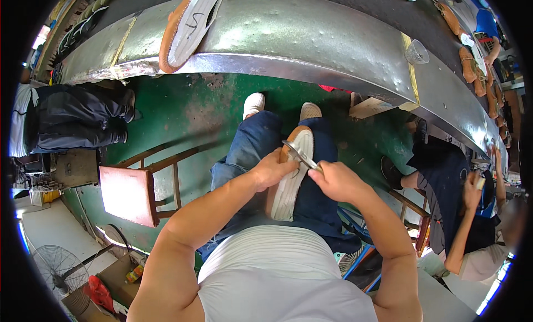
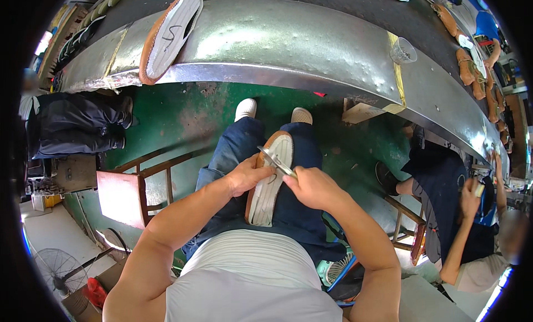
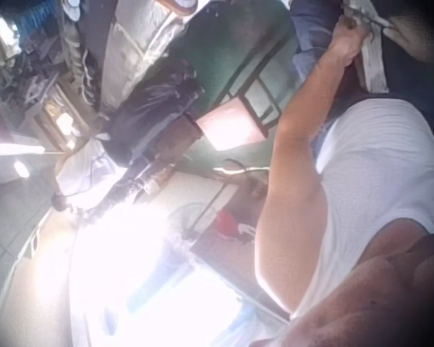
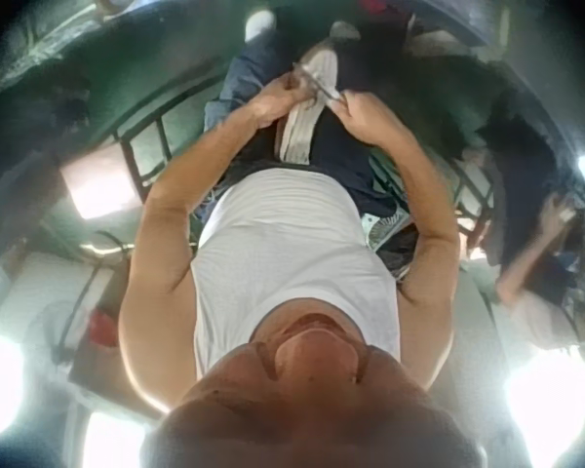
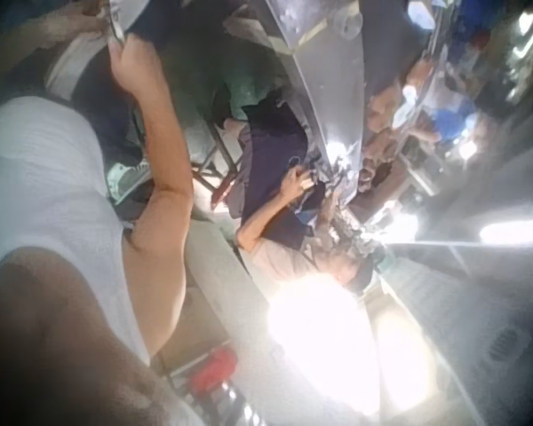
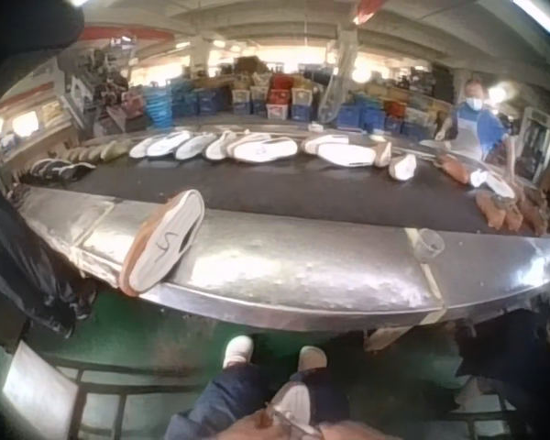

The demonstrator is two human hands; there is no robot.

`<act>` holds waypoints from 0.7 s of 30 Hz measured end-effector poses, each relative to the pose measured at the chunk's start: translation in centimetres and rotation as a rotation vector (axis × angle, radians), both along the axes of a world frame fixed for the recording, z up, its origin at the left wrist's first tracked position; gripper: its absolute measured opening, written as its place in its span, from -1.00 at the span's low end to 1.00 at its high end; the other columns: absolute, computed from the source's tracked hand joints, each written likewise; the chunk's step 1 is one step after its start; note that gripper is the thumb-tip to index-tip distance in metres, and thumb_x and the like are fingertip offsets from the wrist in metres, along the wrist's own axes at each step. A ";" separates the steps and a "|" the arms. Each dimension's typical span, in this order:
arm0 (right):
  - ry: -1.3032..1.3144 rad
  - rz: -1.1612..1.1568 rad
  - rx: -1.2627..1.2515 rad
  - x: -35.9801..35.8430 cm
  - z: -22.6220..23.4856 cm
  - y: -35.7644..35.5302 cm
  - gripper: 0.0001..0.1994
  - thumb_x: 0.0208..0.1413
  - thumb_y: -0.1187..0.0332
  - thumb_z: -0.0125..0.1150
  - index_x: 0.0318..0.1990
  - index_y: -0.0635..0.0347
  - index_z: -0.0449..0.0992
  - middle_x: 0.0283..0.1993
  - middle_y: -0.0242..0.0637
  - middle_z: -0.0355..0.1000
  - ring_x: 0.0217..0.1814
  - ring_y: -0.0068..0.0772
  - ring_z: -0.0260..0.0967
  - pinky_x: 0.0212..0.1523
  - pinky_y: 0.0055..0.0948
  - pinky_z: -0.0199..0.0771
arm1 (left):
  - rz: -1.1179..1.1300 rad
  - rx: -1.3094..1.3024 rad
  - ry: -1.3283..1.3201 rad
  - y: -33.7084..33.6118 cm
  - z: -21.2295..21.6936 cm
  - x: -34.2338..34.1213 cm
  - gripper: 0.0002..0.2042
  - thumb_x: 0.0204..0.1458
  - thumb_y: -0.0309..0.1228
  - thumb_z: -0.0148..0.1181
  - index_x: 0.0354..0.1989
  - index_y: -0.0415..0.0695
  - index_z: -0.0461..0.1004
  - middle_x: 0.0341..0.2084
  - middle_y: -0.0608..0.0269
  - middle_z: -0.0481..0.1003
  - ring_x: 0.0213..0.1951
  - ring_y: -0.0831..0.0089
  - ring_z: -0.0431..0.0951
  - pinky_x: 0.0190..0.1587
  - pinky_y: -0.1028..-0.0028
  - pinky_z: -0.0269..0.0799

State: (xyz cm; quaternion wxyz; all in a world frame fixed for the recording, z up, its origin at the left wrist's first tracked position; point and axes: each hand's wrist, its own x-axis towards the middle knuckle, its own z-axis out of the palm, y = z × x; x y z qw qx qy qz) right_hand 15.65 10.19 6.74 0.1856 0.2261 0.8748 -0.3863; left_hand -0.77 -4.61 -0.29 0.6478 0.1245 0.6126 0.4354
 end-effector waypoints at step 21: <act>-0.093 0.412 0.538 2.5 6.7 -8.2 -0.59 0.00 0.47 0.15 0.03 0.53 0.44 -0.07 0.21 0.47 -0.06 0.20 0.50 -0.15 -0.14 0.59 | -0.084 0.056 -0.187 -0.3 0.0 0.8 -0.53 0.15 -0.35 0.27 0.21 -0.21 0.32 -0.02 0.19 0.51 -0.03 0.44 0.53 0.12 0.36 0.43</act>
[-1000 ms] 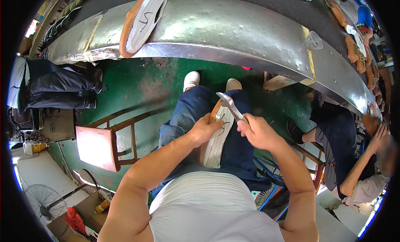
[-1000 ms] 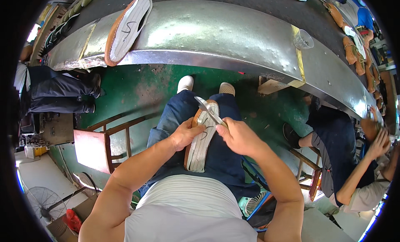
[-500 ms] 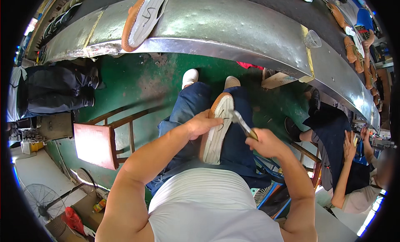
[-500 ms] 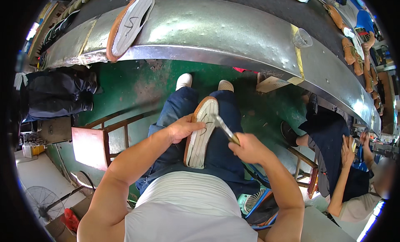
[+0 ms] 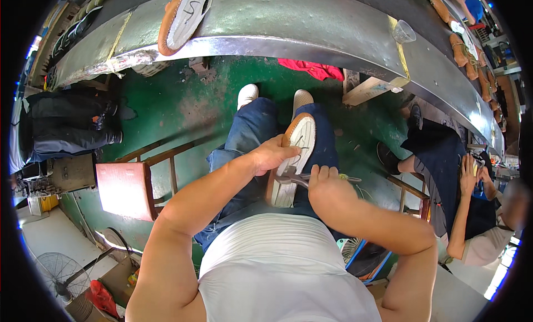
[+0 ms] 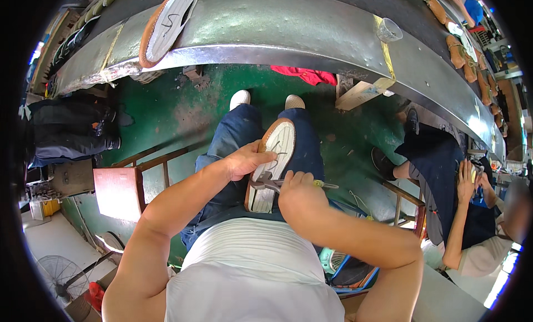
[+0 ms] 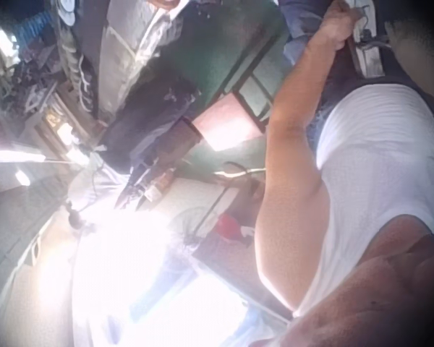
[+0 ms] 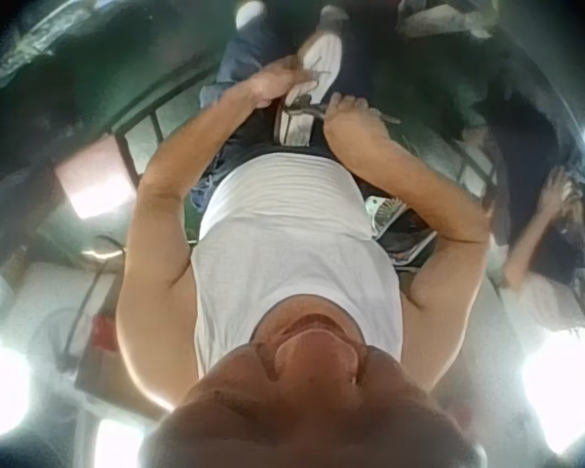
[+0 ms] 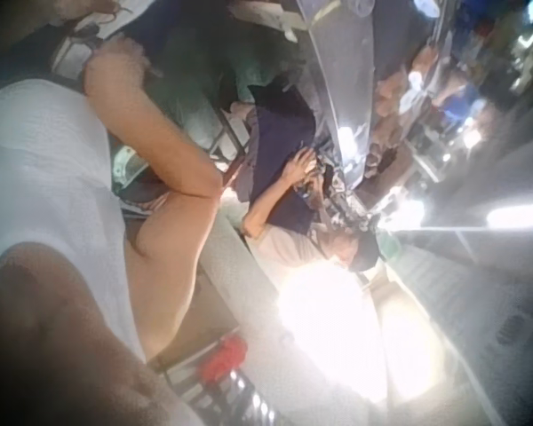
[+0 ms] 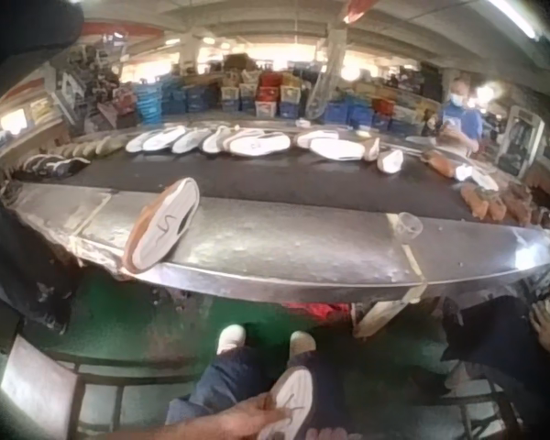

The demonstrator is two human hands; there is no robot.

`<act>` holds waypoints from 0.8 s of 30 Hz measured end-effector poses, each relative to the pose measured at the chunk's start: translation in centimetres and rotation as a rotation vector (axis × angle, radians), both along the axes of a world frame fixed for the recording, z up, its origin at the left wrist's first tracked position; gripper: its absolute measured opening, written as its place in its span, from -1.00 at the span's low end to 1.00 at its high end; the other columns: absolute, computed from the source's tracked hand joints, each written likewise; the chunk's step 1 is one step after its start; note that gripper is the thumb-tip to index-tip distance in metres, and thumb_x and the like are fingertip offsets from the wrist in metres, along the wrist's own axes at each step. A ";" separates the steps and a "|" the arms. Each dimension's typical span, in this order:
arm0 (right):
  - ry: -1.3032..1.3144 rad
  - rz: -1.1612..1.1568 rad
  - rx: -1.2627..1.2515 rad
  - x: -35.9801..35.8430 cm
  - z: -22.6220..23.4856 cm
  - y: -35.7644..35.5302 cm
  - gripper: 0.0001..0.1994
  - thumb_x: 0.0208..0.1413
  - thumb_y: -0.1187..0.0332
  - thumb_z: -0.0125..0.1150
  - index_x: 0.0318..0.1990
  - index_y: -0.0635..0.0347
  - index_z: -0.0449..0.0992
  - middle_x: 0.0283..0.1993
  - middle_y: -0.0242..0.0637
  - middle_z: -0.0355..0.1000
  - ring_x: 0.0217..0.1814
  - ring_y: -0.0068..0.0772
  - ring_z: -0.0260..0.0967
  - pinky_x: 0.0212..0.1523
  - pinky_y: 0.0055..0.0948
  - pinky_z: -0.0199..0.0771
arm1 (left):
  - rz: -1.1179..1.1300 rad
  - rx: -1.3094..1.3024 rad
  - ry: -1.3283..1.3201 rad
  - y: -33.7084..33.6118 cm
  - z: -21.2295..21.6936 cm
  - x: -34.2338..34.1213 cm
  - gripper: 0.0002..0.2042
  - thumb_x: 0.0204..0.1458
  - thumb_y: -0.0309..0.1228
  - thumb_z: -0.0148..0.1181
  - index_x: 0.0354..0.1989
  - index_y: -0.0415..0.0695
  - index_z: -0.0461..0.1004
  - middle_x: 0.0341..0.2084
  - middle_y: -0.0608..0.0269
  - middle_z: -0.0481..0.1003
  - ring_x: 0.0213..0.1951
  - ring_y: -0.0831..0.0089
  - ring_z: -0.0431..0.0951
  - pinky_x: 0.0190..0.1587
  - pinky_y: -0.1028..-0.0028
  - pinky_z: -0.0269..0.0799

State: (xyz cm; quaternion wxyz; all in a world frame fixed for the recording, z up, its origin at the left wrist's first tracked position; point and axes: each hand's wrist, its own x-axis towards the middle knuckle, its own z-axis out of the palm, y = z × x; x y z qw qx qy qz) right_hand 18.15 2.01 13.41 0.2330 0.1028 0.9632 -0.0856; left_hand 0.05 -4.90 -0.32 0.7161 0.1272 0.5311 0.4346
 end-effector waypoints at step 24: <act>0.150 -0.541 -0.490 7.1 -7.0 -2.4 -0.75 0.17 0.37 0.18 -0.13 0.39 0.40 -0.23 0.09 0.47 -0.15 0.09 0.51 -0.14 -0.13 0.53 | -0.001 0.135 0.111 -0.9 -1.1 2.7 -0.33 0.21 -0.43 0.17 0.43 -0.14 -0.05 0.19 0.20 0.32 0.21 0.44 0.31 0.29 0.38 0.24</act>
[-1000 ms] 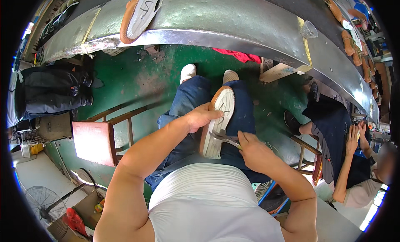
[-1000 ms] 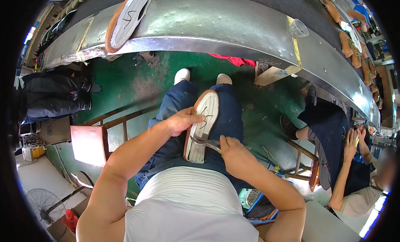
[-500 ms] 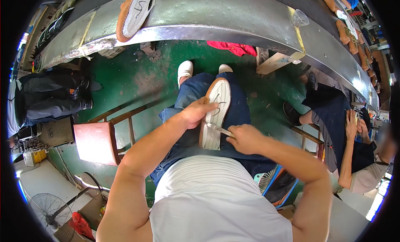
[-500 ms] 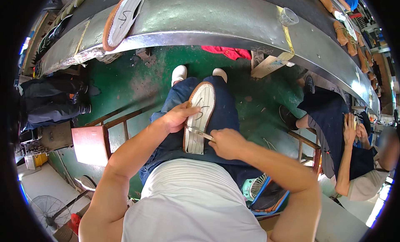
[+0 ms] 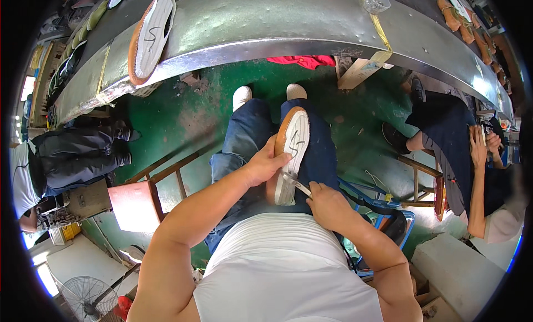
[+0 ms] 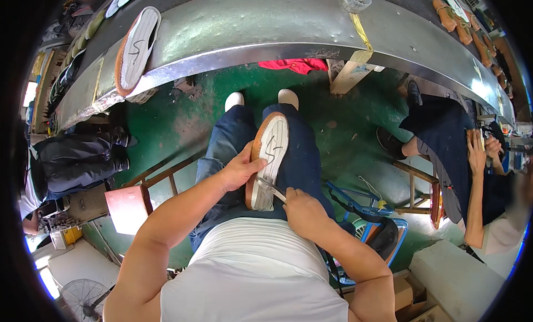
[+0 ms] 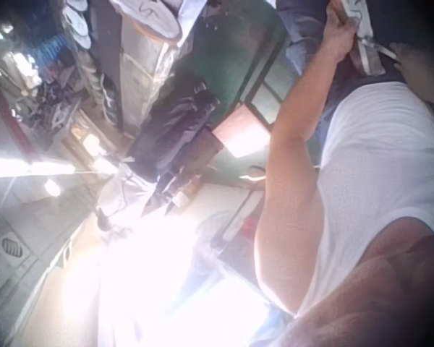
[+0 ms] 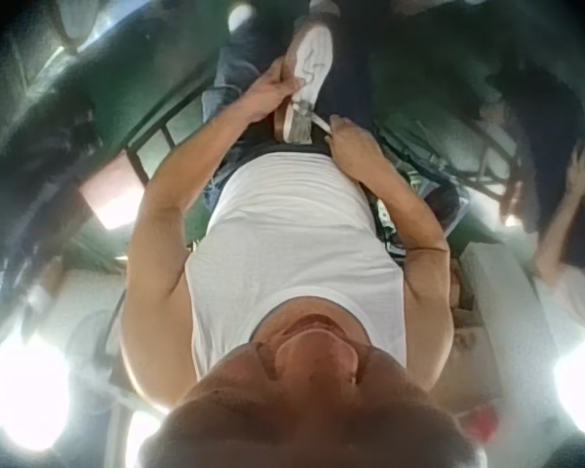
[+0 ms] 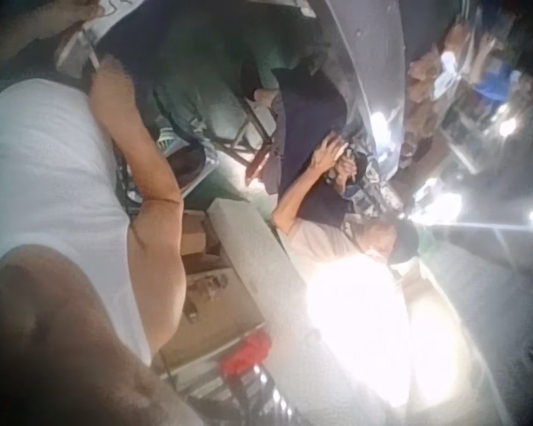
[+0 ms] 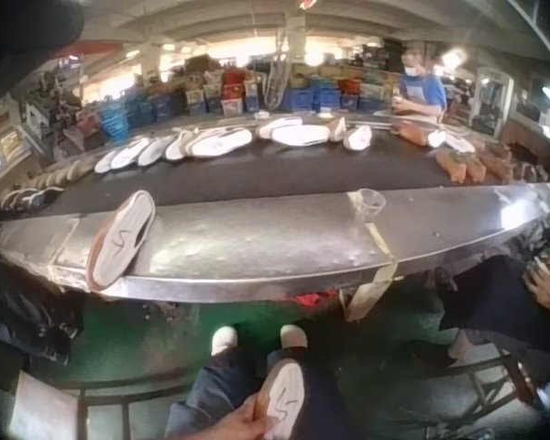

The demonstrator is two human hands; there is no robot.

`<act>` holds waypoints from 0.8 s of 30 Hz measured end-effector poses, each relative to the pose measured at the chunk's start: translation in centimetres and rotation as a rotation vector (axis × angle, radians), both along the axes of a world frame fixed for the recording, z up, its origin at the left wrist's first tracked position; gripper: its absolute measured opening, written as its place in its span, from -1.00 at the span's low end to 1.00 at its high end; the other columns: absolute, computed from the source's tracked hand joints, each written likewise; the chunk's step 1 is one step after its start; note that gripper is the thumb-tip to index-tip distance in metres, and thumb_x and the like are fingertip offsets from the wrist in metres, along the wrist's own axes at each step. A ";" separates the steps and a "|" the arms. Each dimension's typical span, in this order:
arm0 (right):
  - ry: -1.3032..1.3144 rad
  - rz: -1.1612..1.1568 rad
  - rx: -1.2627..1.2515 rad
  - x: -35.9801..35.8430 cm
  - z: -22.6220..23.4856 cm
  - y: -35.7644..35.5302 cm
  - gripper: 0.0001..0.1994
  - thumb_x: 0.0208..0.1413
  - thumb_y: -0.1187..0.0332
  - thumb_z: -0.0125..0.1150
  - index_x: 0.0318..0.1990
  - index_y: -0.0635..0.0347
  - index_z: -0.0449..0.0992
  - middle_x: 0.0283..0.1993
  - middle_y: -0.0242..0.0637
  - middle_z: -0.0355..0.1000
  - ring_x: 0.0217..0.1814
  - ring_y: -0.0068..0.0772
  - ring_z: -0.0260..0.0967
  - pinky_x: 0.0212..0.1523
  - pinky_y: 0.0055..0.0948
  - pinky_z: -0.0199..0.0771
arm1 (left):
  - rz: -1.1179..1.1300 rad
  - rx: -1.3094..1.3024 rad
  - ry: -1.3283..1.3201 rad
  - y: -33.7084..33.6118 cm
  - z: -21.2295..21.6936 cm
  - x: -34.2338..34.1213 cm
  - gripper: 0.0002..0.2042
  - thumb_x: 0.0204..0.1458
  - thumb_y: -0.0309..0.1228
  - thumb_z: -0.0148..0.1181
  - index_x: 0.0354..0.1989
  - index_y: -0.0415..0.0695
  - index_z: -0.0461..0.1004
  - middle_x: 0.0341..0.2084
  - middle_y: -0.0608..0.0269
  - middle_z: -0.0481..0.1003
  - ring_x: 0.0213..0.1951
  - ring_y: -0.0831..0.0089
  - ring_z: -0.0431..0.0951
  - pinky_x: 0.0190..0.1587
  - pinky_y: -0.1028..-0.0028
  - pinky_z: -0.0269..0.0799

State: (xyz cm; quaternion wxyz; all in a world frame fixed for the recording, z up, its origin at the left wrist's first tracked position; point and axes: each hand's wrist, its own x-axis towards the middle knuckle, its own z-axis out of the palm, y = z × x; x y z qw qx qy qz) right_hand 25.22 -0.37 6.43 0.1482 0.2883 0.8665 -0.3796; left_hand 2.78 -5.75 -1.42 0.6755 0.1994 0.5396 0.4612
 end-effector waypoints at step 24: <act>0.041 -0.105 -0.312 -1.3 2.4 3.2 -0.67 0.29 0.18 0.09 -0.21 0.37 0.43 -0.28 0.20 0.49 -0.17 0.27 0.46 -0.17 0.02 0.43 | 0.040 -0.020 0.578 -6.1 -2.3 3.6 -0.12 0.24 -0.39 0.10 0.52 -0.04 -0.47 0.40 0.03 0.09 0.38 0.33 0.13 0.37 0.44 0.06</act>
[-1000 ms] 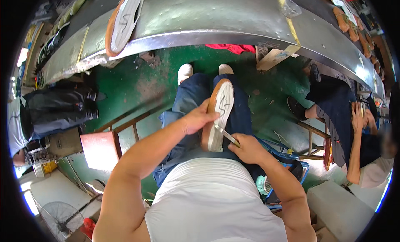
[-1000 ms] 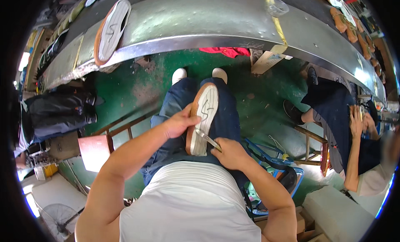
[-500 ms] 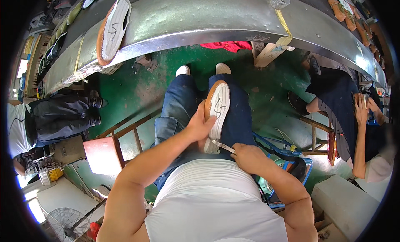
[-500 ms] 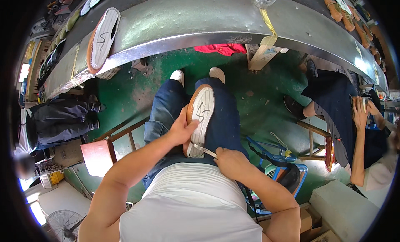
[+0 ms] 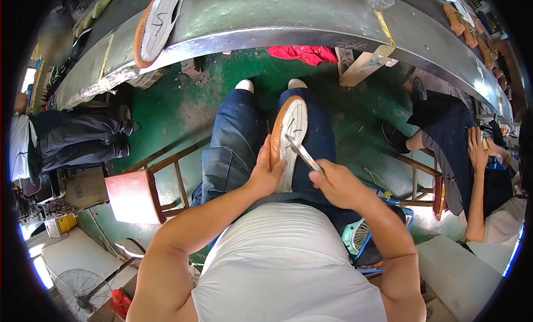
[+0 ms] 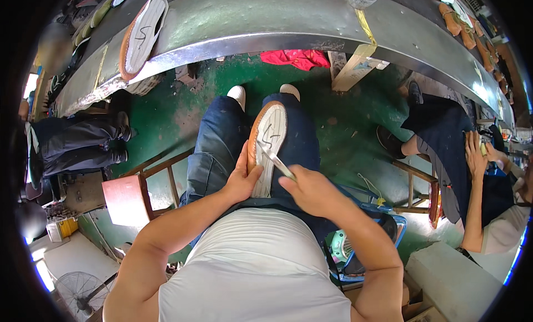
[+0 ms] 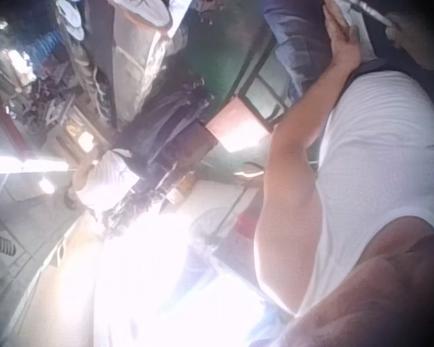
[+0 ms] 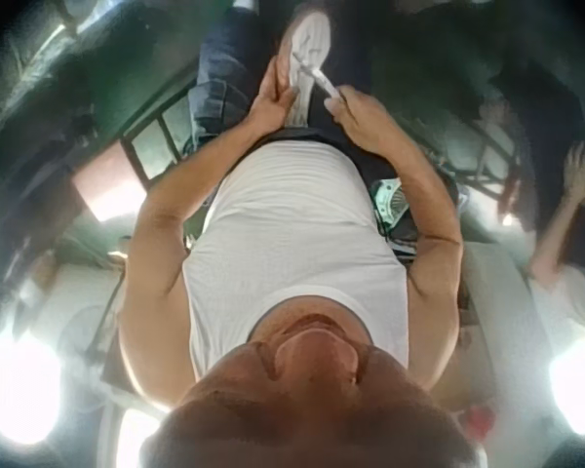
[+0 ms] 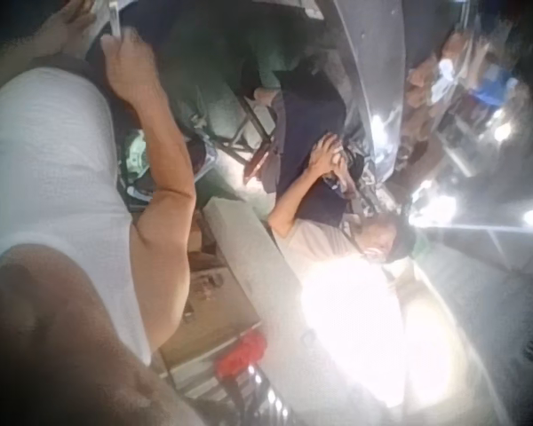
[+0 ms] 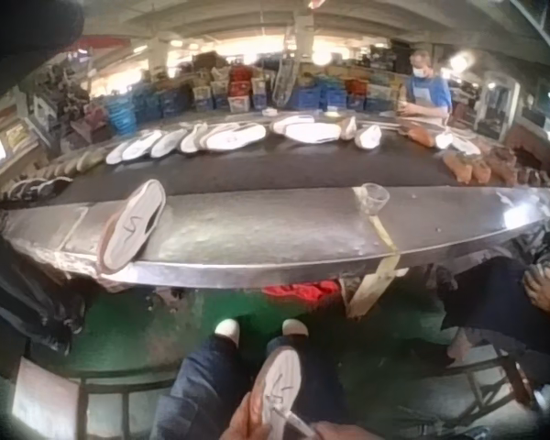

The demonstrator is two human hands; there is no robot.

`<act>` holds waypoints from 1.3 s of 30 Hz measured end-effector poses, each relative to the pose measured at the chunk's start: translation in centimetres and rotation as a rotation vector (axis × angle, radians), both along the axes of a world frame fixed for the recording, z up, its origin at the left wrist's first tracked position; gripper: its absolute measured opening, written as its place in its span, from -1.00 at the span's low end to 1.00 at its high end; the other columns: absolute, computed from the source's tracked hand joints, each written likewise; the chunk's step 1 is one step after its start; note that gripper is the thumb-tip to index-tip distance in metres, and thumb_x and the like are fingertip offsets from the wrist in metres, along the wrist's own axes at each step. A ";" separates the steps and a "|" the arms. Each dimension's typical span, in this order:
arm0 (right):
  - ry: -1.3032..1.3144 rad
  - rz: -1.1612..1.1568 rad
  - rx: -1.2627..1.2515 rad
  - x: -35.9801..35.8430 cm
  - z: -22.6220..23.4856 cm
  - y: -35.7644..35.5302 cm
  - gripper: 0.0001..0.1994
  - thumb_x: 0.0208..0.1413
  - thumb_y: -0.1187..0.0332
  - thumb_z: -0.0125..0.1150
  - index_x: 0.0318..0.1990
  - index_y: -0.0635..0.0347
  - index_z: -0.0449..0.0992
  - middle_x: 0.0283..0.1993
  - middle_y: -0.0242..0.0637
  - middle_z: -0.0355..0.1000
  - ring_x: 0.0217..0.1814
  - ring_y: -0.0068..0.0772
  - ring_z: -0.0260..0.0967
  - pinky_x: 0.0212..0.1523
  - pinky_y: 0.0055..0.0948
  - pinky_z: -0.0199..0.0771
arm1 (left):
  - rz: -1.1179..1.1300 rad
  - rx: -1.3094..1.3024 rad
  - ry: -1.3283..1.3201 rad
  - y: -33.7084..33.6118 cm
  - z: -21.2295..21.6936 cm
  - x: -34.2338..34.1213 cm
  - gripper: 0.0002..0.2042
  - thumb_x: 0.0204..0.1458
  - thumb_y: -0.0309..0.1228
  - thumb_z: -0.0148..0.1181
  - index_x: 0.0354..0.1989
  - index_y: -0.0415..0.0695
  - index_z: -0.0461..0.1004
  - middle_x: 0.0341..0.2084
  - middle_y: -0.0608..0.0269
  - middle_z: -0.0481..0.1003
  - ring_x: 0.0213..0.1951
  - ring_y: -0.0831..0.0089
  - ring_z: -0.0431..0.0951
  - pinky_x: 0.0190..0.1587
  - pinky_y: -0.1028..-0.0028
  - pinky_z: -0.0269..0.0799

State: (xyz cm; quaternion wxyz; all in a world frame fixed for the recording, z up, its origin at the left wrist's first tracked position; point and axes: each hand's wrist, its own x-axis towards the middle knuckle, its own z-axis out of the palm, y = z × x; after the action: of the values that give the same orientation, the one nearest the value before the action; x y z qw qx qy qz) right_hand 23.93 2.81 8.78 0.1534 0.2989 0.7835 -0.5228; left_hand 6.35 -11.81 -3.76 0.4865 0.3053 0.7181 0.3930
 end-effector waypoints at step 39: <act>0.183 -0.671 -0.790 2.7 -9.6 3.0 -0.63 0.45 0.24 -0.21 -0.09 0.41 0.45 -0.28 -0.12 0.54 -0.29 -0.28 0.57 -0.30 -0.41 0.55 | -0.147 0.013 1.503 36.9 23.1 -38.9 -0.37 0.04 -0.10 0.23 0.27 -0.15 0.34 0.12 -0.01 0.50 0.17 0.11 0.46 0.17 0.20 0.41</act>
State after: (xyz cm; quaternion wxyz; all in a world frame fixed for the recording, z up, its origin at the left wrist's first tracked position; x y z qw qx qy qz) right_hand 26.60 5.83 -0.82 0.0095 0.4059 0.3980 -0.8227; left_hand -32.58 25.06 19.34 -0.1112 0.5413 0.8320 0.0496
